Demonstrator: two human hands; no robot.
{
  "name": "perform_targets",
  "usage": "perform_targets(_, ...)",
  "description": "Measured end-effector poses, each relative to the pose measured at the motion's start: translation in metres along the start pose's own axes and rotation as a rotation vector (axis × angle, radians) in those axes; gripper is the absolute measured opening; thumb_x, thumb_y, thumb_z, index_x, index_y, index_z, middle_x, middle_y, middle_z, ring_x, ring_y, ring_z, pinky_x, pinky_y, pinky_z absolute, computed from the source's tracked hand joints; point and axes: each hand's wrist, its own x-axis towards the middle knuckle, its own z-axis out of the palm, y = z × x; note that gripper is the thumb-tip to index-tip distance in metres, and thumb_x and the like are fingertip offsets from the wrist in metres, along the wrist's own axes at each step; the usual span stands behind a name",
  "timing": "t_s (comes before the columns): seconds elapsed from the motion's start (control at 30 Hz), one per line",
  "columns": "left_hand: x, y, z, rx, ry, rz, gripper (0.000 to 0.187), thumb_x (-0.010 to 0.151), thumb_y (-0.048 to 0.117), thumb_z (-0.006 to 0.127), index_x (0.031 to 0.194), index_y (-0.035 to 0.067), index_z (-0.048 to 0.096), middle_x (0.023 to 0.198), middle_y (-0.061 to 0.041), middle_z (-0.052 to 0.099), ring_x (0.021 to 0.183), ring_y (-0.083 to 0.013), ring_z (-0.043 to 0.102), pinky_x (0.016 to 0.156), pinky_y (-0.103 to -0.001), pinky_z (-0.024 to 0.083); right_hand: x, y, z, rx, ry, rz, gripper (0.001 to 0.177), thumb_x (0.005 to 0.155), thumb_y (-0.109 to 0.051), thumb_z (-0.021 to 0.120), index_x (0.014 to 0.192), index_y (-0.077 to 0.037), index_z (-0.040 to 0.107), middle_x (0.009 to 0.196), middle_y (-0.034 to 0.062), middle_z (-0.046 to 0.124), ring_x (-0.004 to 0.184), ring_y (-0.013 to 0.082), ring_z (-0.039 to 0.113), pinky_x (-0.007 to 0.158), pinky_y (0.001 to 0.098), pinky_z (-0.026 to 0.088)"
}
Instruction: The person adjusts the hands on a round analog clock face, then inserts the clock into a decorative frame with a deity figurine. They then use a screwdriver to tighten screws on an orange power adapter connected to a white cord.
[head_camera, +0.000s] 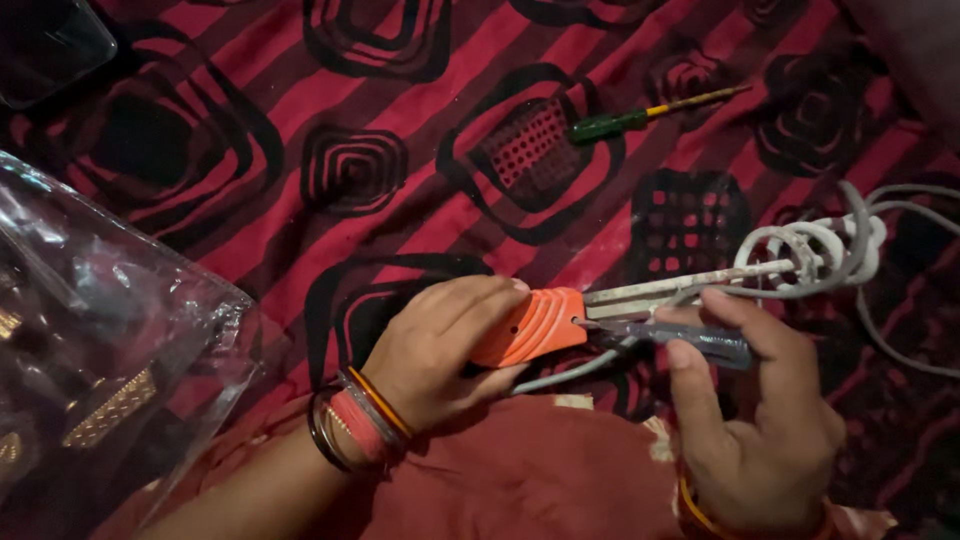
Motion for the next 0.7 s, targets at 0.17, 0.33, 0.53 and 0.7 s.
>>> perform_targets(0.17, 0.001, -0.001, -0.001, -0.011, -0.019, -0.001, 0.064, 0.080, 0.024, 0.085, 0.133, 0.000, 0.058, 0.131, -0.015, 0.065, 0.122, -0.0344, 0.065, 0.103, -0.045, 0.052, -0.002, -0.022, 0.007, -0.219, 0.032, -0.045, 0.035, 0.090, 0.008, 0.071, 0.122, 0.012, 0.059, 0.102, 0.0218, 0.074, 0.095, 0.0249, 0.075, 0.086, 0.0323, 0.059)
perform_targets(0.33, 0.000, -0.001, 0.000, -0.008, -0.014, -0.004, 0.065, 0.080, 0.024, 0.085, 0.133, 0.001, 0.058, 0.132, -0.015, 0.065, 0.122, -0.0343, 0.064, 0.104, -0.045, 0.052, 0.000, -0.024, 0.018, -0.199, 0.114, -0.074, 0.039, 0.088, 0.008, 0.072, 0.125, 0.014, 0.060, 0.101, 0.0211, 0.073, 0.093, 0.0256, 0.075, 0.086, 0.0346, 0.060)
perform_targets(0.53, 0.000, 0.002, -0.001, 0.002, -0.011, 0.005, 0.063, 0.082, 0.025, 0.085, 0.134, 0.001, 0.057, 0.133, -0.014, 0.065, 0.123, -0.0343, 0.064, 0.105, -0.045, 0.051, -0.005, -0.025, 0.022, -0.164, 0.120, -0.138, 0.037, 0.098, 0.007, 0.075, 0.133, 0.008, 0.062, 0.112, 0.0188, 0.074, 0.102, 0.0229, 0.076, 0.084, 0.0294, 0.060)
perform_targets(0.7, 0.004, 0.010, -0.006, 0.003, -0.025, 0.000, 0.064, 0.083, 0.028, 0.084, 0.133, 0.000, 0.057, 0.133, -0.016, 0.064, 0.123, -0.0353, 0.063, 0.106, -0.046, 0.050, -0.008, -0.029, 0.023, -0.083, 0.091, -0.118, 0.040, 0.097, 0.004, 0.076, 0.134, 0.004, 0.061, 0.113, 0.0178, 0.074, 0.103, 0.0226, 0.077, 0.085, 0.0300, 0.061)
